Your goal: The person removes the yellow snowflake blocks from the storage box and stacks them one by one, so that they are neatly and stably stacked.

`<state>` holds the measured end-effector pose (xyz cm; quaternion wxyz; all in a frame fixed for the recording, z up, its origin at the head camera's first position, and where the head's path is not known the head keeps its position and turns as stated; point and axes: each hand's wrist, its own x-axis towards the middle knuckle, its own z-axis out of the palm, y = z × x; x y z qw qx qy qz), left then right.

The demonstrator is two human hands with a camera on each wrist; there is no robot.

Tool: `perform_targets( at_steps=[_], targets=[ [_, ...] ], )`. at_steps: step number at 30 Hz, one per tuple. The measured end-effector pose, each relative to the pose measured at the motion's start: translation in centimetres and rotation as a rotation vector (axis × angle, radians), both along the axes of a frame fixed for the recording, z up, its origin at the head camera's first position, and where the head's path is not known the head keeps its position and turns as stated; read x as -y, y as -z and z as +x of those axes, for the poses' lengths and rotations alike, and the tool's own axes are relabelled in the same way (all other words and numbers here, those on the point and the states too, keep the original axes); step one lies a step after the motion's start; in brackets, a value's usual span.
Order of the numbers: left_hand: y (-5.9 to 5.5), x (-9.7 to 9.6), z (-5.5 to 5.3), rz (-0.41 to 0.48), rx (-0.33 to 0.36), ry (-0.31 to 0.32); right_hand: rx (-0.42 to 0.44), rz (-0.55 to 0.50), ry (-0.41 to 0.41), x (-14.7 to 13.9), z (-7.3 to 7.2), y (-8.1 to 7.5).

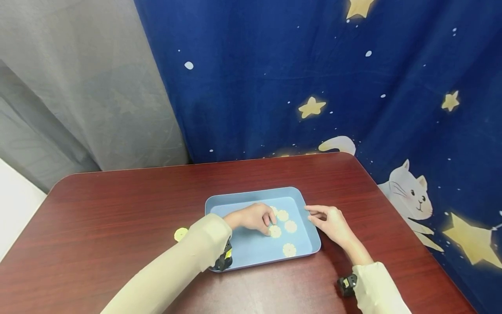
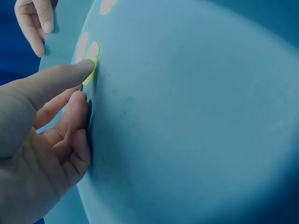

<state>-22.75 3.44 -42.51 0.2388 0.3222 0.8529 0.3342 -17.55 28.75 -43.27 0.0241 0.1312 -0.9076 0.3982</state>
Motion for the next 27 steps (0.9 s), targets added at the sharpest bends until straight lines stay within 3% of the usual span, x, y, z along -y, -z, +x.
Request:
perform_targets(
  at_steps=[17, 27],
  targets=[
    [-0.43, -0.52, 0.50, -0.061, -0.030, -0.031, 0.003, -0.003, 0.004, 0.14, 0.14, -0.15],
    [-0.05, -0.60, 0.35, -0.060, -0.050, -0.023, -0.001, -0.004, 0.005, 0.11, 0.18, -0.17]
  ],
)
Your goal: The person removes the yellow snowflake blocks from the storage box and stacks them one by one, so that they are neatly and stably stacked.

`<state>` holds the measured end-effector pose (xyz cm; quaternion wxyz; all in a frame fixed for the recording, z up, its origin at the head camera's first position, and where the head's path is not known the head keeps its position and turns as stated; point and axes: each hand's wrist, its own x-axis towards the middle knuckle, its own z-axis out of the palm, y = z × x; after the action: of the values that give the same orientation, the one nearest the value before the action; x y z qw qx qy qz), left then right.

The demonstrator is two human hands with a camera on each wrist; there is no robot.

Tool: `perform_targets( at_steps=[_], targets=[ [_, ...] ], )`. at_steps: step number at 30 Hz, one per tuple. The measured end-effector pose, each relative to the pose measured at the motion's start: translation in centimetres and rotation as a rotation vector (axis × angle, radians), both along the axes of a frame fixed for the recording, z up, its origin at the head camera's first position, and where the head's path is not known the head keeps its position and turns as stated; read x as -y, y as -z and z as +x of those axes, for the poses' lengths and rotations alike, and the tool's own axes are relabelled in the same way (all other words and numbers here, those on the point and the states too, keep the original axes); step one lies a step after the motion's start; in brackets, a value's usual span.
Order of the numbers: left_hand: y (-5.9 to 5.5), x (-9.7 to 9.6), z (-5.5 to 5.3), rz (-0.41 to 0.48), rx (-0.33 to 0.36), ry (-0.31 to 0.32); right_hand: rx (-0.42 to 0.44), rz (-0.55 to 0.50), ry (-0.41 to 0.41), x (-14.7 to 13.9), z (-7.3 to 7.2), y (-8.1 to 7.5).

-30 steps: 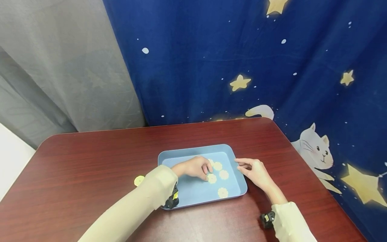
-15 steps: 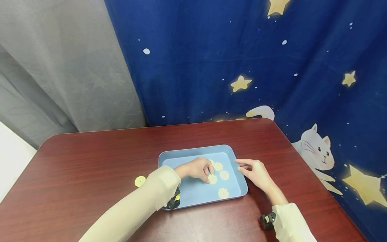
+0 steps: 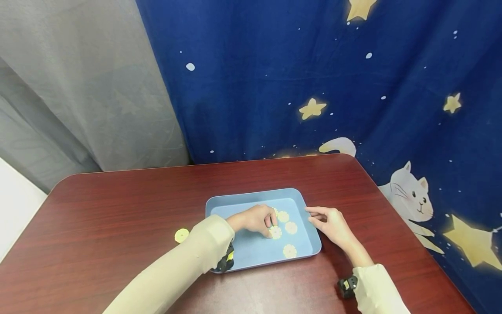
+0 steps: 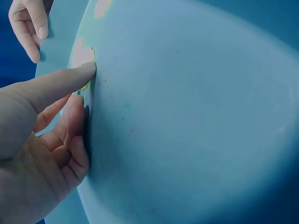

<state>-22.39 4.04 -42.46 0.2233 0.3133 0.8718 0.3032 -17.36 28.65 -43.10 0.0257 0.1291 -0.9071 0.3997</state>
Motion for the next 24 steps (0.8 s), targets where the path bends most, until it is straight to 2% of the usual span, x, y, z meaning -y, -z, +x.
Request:
perform_targets(
  at_steps=[13, 24],
  targets=[
    [-0.16, -0.11, 0.05, 0.050, -0.018, 0.046, -0.002, -0.015, -0.005, -0.07, -0.06, 0.15],
    [-0.29, -0.23, 0.06, 0.073, -0.002, 0.067, -0.015, -0.011, -0.009, -0.04, -0.12, 0.06]
  ],
)
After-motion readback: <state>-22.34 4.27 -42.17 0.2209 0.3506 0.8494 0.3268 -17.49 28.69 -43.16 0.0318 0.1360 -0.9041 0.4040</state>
